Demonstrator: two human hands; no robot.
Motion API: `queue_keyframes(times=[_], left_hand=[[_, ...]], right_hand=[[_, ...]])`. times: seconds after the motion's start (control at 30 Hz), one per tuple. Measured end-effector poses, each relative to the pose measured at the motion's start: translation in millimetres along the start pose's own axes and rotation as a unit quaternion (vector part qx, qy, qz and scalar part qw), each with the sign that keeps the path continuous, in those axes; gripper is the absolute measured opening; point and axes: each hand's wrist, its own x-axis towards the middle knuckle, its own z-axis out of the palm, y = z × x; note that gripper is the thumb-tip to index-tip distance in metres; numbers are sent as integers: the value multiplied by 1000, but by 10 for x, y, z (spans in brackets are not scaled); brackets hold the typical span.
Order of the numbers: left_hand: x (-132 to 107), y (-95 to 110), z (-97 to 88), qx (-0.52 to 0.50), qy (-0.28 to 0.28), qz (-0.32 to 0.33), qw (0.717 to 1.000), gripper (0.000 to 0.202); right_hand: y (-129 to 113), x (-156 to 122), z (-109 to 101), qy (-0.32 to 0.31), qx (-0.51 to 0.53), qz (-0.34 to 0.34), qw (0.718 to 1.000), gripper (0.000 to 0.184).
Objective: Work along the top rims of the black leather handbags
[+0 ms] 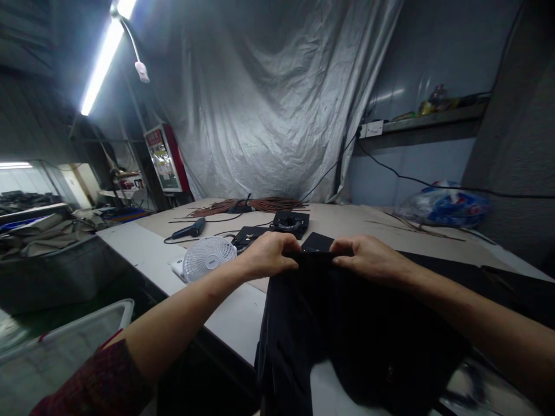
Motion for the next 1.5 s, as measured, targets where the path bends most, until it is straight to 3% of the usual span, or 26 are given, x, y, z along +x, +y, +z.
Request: queue_keyframes(times=[0.07, 0.17, 0.27, 0.37, 0.47, 0.53, 0.6, 0.7, 0.8, 0.9, 1.07, 1.5], left_hand=[[-81, 14, 7, 0, 40, -34, 999, 24], [-228, 60, 45, -51, 72, -101, 991, 44], [-347, 66, 74, -130, 13, -139, 982, 48], [-327, -64, 13, -152, -61, -94, 982, 37], [-187, -248, -115, -139, -110, -40, 983, 36], [-101, -291, -155, -70, -128, -54, 988, 38], [-62, -236, -102, 68, -105, -72, 990, 39], [-85, -68, 105, 245, 0, -54, 968, 53], [-126, 23, 265, 276, 80, 10, 958, 61], [-125, -2, 273, 236, 125, 71, 961, 48], [-92, -72, 210, 200, 142, 116, 962, 22], [-145, -124, 249, 298, 151, 131, 933, 21]], right_hand=[[5, -21, 3, 16, -12, -14, 1000, 16], [12, -41, 14, 45, -39, -34, 998, 17], [27, -29, 31, 68, -68, -34, 995, 18], [18, 6, 55, 74, -101, -35, 991, 23], [-56, 28, 84, 49, -111, -53, 991, 24], [-119, 30, 104, 49, -112, -67, 990, 23], [-157, 29, 121, 63, -115, -74, 989, 23], [-135, 35, 131, 83, -113, -80, 987, 20], [-69, 42, 121, 89, -87, -77, 989, 16], [-41, 37, 113, 80, -54, -73, 993, 12], [-45, 36, 121, 86, -62, -70, 992, 10], [-35, 28, 109, 92, -57, -67, 992, 11]])
